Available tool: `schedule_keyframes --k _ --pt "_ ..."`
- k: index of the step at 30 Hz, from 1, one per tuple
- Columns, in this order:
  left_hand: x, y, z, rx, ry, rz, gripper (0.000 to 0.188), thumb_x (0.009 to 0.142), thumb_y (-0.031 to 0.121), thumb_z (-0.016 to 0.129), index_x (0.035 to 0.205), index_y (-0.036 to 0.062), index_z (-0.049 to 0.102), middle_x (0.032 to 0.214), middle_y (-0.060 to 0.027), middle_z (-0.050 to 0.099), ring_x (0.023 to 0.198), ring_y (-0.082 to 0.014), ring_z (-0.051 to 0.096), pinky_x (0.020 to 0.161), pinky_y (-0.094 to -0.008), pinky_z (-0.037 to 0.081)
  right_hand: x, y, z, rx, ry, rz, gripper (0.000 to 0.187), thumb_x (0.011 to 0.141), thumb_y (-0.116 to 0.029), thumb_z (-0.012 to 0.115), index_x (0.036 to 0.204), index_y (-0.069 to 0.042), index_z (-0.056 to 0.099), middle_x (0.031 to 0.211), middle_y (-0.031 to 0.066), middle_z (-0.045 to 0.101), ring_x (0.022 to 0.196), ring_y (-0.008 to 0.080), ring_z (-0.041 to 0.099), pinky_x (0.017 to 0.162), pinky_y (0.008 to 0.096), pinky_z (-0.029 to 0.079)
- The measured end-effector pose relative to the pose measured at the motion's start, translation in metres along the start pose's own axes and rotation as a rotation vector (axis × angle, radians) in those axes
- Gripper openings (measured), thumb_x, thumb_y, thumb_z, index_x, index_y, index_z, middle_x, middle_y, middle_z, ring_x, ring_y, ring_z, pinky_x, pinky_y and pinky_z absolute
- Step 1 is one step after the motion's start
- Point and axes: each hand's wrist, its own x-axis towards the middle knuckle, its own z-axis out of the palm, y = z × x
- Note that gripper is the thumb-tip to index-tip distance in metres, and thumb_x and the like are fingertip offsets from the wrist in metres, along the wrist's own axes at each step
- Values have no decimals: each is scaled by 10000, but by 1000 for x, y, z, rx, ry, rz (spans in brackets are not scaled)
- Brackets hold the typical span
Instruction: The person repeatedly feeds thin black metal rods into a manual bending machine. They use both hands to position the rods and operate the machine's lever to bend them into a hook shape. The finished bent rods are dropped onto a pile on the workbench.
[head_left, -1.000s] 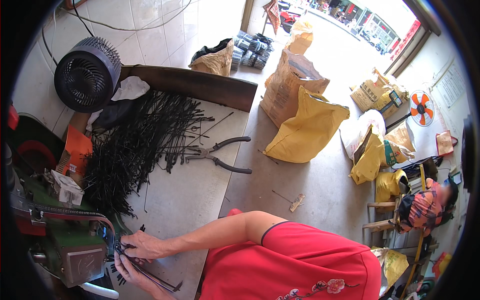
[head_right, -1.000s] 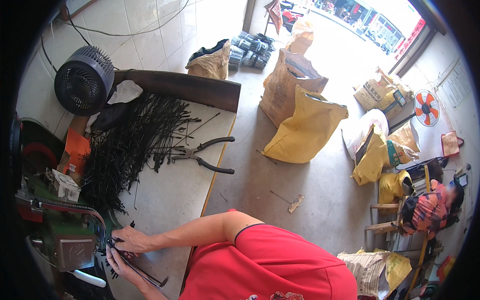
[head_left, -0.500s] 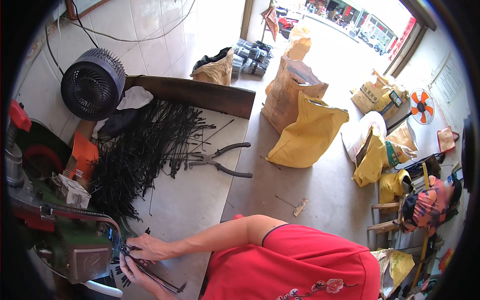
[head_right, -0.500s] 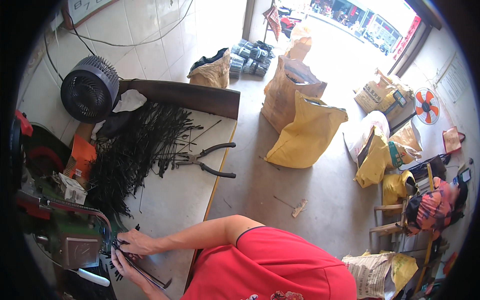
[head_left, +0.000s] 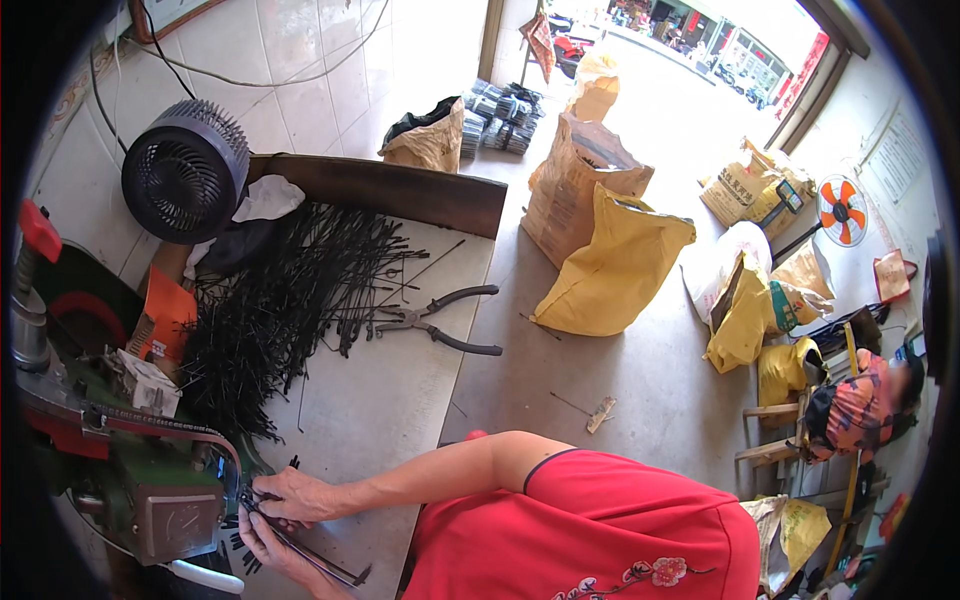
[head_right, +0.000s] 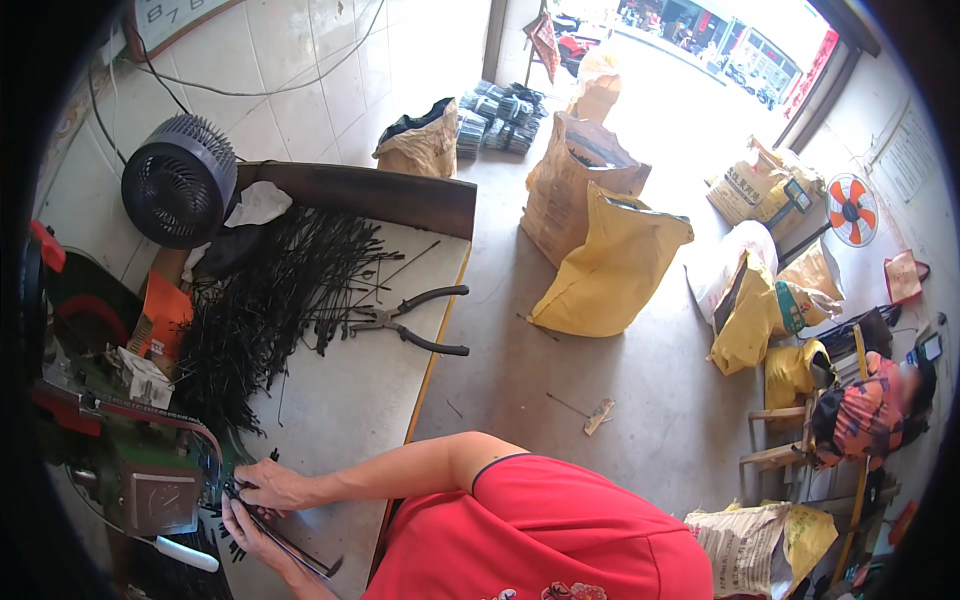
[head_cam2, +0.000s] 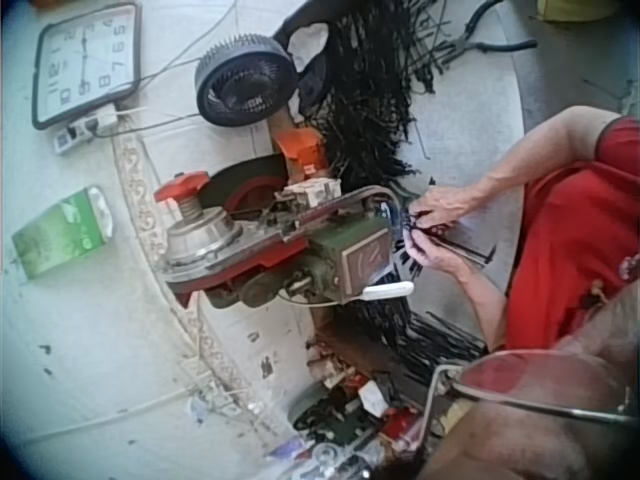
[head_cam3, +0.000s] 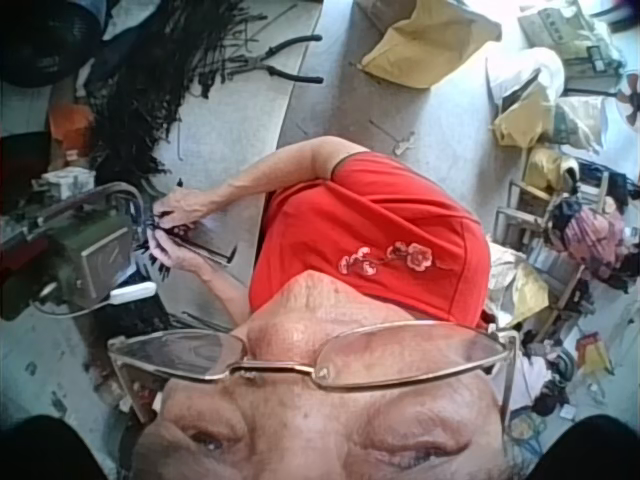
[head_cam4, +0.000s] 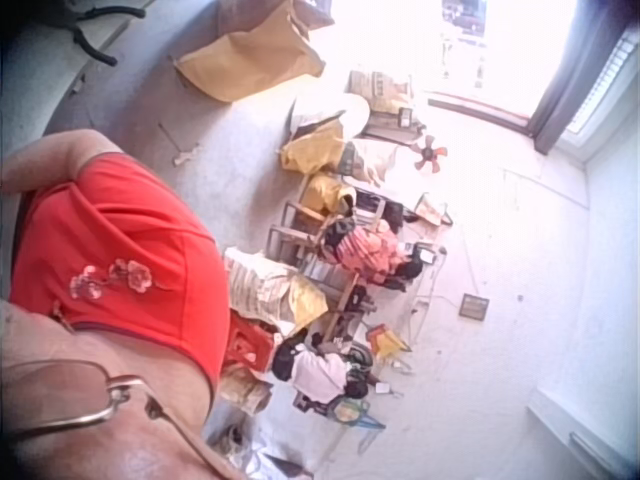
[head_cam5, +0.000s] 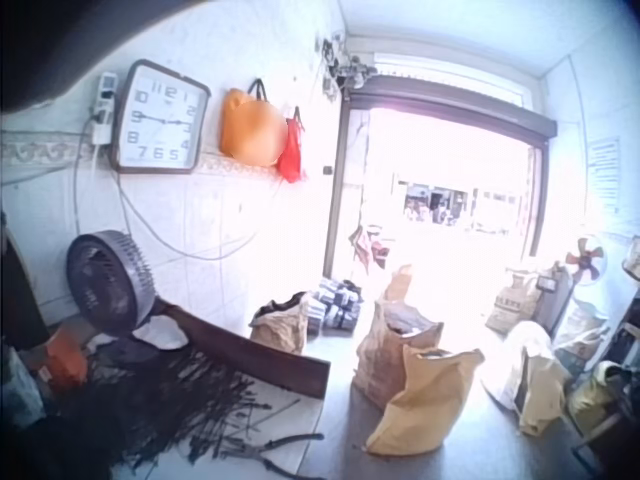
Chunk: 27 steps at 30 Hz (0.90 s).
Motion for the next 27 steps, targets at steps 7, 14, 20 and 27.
schedule_keyframes --k 7,14,20,27 --pt "1 -2 -2 -5 -14 2 307 948 257 545 1189 67 543 802 3 526 645 -63 447 534 -198 340 0 0 0 11 -1 9 172 887 -149 476 892 23 491 578 74 582 430 166 578 371 282 483" --pt "1 -2 -2 5 -20 10 311 951 256 542 1192 61 540 802 0 527 641 -67 448 533 -201 341 1 3 1 15 3 2 166 887 -144 467 882 21 484 573 73 577 433 165 579 375 283 487" --pt "0 -1 -1 15 -2 10 310 953 260 540 1191 61 539 790 -2 524 637 -68 451 532 -201 343 2 5 2 4 7 -21 166 882 -143 471 877 23 485 578 72 582 443 169 590 379 283 488" --pt "2 -4 -3 18 7 15 309 954 260 537 1192 62 538 784 0 521 636 -66 448 532 -201 339 3 7 2 -7 9 -18 179 881 -149 472 872 28 498 586 74 593 449 169 596 380 282 491"
